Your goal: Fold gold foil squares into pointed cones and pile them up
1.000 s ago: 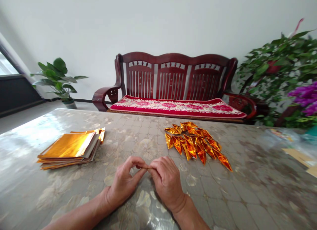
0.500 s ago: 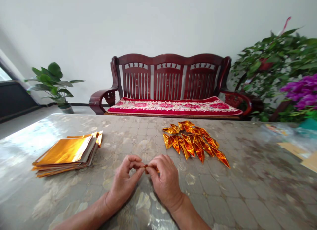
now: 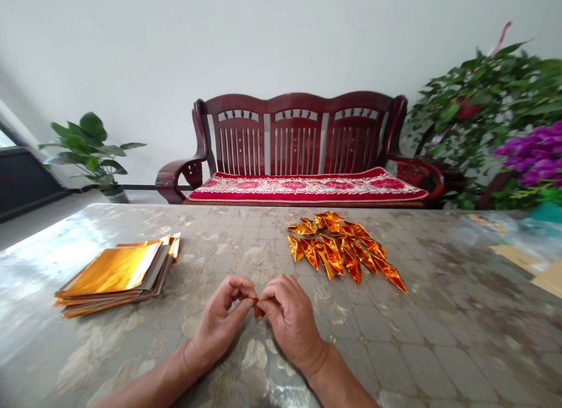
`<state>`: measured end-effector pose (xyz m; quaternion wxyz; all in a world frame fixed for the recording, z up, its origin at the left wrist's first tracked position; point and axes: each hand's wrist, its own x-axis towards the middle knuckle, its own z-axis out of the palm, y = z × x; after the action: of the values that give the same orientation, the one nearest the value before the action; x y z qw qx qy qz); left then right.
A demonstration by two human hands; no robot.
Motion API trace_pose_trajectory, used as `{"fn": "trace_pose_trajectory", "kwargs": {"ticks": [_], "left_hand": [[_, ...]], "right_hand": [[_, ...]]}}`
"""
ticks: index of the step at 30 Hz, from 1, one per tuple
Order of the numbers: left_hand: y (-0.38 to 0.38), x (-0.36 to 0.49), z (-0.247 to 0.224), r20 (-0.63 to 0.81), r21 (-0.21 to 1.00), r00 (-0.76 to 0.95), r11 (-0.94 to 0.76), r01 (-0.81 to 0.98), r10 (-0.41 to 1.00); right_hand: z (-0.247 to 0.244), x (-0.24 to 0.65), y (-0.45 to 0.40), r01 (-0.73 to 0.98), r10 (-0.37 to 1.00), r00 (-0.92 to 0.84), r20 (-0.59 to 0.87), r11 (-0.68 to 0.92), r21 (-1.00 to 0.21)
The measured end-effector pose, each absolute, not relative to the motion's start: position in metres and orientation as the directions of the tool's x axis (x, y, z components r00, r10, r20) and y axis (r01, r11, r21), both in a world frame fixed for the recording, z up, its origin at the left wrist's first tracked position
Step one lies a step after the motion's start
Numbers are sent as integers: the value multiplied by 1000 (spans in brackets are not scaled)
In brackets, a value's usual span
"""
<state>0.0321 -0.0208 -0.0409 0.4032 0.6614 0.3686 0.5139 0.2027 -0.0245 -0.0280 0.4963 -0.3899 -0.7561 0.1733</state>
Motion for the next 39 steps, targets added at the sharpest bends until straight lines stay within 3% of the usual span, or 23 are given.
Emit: {"fn": "trace_pose_trajectory", "kwargs": {"ticks": [9,17,26,33,39], "left_hand": [[-15,33,-39,269,951,297,-204,-232,916],[-11,36,-32,146,927,286,-30,-374,947],[-16,35,-34,41,958,240,30,-286,970],[-19,35,-39,103,990,208,-80,-114,973],[-12,39,-39,90,995,37,-88,-45,995]], "right_hand": [[-26,201,-28,360,761,-161,628,638,-681],[-24,201,-27,382,786,-171,594,609,-695],[-27,200,-28,406,830,-131,543,544,-734],[-29,202,-25,544,840,-119,530,502,-673],[-33,203,-22,531,829,-167,534,532,-659]]}}
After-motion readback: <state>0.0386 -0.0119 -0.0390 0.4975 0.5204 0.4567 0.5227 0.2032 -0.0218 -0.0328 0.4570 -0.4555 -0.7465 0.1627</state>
